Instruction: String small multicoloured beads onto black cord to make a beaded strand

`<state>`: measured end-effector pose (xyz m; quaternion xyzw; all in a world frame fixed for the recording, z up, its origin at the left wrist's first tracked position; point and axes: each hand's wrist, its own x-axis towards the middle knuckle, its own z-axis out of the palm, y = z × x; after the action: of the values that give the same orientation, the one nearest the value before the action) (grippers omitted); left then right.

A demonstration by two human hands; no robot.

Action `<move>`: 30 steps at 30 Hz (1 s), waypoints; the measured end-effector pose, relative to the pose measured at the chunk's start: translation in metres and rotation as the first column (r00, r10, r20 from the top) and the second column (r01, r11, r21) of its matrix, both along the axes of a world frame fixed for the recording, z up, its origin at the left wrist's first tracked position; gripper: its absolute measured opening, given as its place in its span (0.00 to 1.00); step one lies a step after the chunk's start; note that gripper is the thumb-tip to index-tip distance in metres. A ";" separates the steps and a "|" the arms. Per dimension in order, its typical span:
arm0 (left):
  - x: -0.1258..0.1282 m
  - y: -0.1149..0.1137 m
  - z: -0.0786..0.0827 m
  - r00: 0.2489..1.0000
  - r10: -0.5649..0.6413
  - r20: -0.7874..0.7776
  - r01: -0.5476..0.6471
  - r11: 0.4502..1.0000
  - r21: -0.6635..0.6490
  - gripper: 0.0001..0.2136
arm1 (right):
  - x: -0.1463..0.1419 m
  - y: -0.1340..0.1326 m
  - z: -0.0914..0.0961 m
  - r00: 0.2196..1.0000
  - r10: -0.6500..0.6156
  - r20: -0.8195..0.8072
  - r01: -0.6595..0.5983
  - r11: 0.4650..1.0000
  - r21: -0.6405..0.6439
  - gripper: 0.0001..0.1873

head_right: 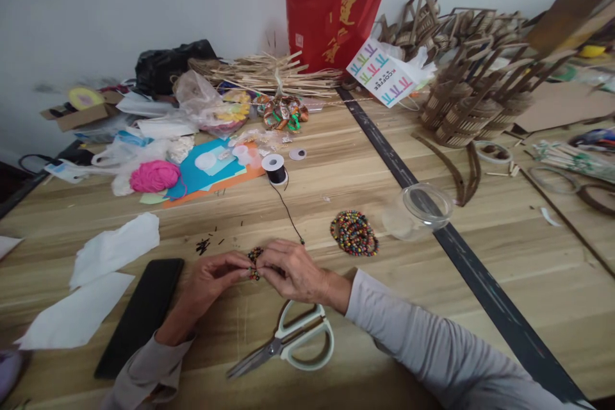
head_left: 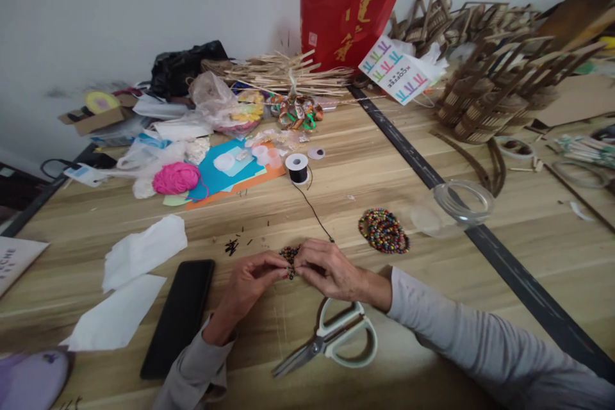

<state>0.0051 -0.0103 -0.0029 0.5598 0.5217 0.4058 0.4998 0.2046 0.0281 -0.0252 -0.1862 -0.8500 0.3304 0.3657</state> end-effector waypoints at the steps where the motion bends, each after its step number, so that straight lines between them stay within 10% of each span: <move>1: 0.000 0.000 0.000 1.000 0.002 -0.002 -0.002 1.000 0.001 0.02 | 0.000 0.000 -0.001 1.000 0.000 0.003 0.000 1.000 0.000 0.07; 30: 0.001 0.001 0.001 0.996 -0.088 0.006 0.087 0.990 0.112 0.05 | -0.002 0.001 -0.005 0.999 -0.012 -0.030 0.012 1.000 -0.004 0.06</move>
<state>0.0059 -0.0093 -0.0021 0.6071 0.4706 0.4151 0.4876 0.2026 0.0287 -0.0304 -0.1872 -0.8426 0.3325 0.3800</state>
